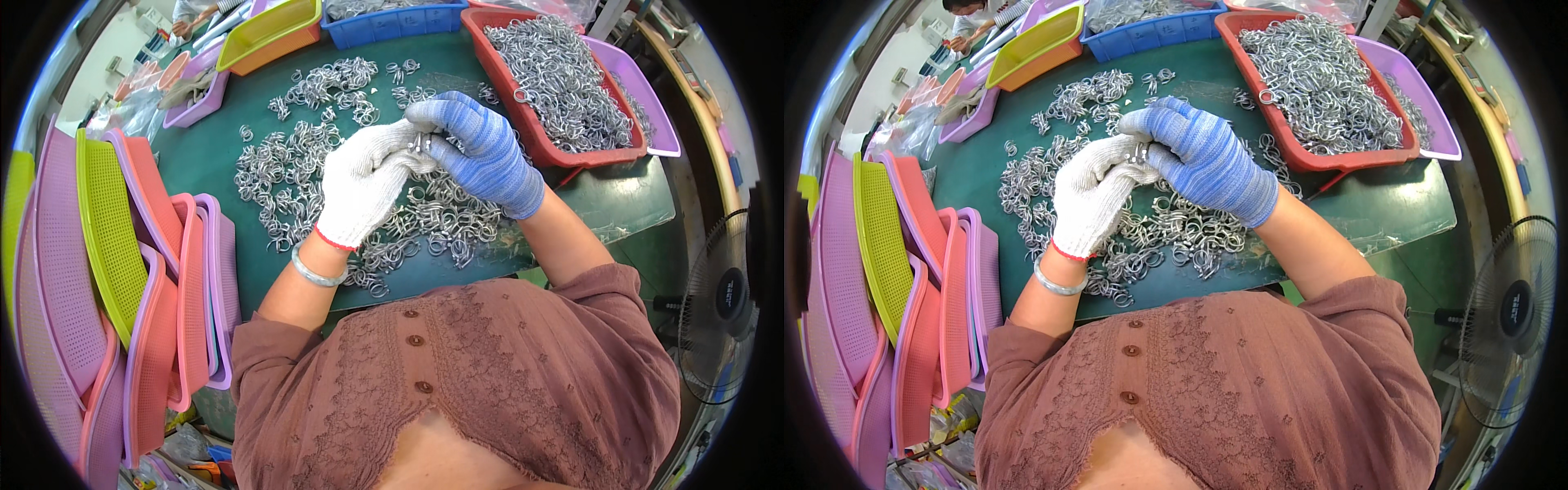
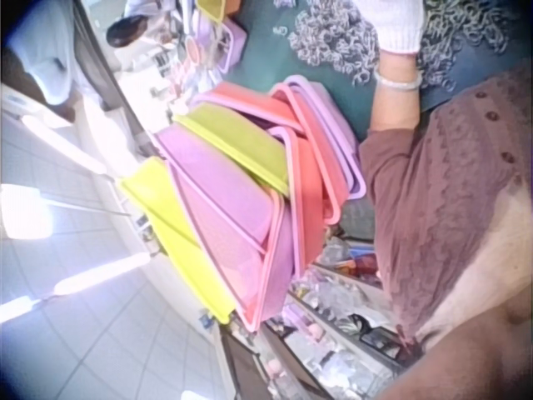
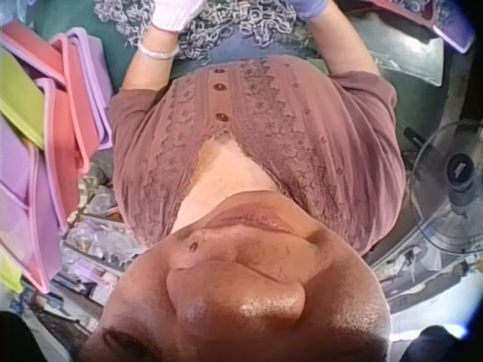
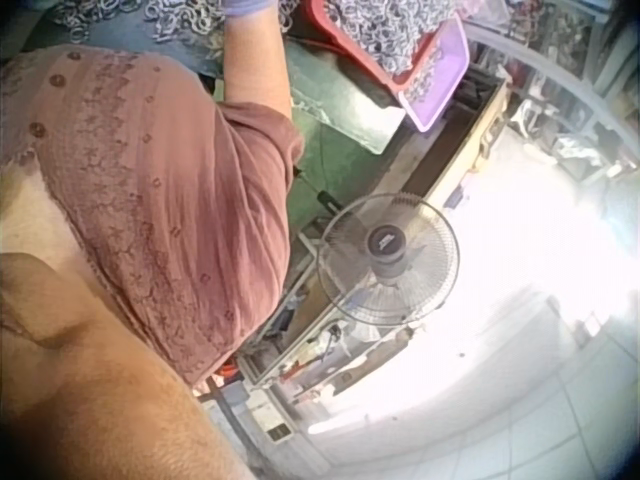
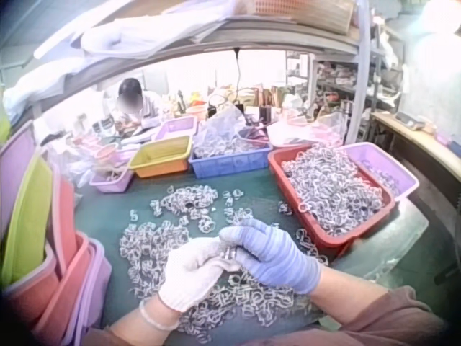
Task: The person sits at a workstation and uses both hands to pick up small metal rings and link them together. They place the assembled metal chains into a red plastic tray on the table. The person wears white and blue gloves while handling the metal components.
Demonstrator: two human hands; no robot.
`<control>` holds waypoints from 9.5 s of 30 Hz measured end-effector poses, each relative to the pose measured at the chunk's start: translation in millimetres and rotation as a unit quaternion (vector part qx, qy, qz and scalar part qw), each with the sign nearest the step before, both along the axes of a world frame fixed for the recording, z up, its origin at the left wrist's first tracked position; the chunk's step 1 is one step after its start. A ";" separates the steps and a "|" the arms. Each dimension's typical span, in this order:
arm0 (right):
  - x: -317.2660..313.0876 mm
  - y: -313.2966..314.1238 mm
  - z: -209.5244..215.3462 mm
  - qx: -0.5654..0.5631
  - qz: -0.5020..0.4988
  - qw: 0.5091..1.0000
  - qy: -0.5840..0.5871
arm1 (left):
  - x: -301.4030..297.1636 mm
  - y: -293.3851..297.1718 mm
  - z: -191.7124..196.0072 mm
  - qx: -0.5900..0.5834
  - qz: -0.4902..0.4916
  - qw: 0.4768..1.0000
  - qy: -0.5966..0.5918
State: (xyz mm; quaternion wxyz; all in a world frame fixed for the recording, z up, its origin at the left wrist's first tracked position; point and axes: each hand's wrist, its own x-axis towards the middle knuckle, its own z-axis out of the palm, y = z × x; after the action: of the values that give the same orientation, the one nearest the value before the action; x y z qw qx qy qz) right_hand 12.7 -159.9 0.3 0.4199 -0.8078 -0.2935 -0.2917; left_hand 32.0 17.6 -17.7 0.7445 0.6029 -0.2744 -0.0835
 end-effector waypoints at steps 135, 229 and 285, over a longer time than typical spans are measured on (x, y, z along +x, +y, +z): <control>-10.5 -29.7 -16.1 0.206 -0.009 0.972 0.114 | 0.7 4.0 16.1 0.254 0.043 0.951 -0.170; 168.3 -66.8 -19.7 -0.743 -0.040 0.608 0.277 | 31.1 34.0 8.2 0.428 0.033 0.866 -0.257; 39.6 19.9 -14.5 0.419 0.169 0.787 0.419 | 45.8 46.0 -20.9 -0.164 -0.077 0.922 0.341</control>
State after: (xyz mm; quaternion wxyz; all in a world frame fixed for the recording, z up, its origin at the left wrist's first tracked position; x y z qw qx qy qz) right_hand 52.3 -140.0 -14.2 0.8417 -0.5324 -0.0695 0.0574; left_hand 77.9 63.7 -38.7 0.8728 0.3844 -0.0595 -0.2948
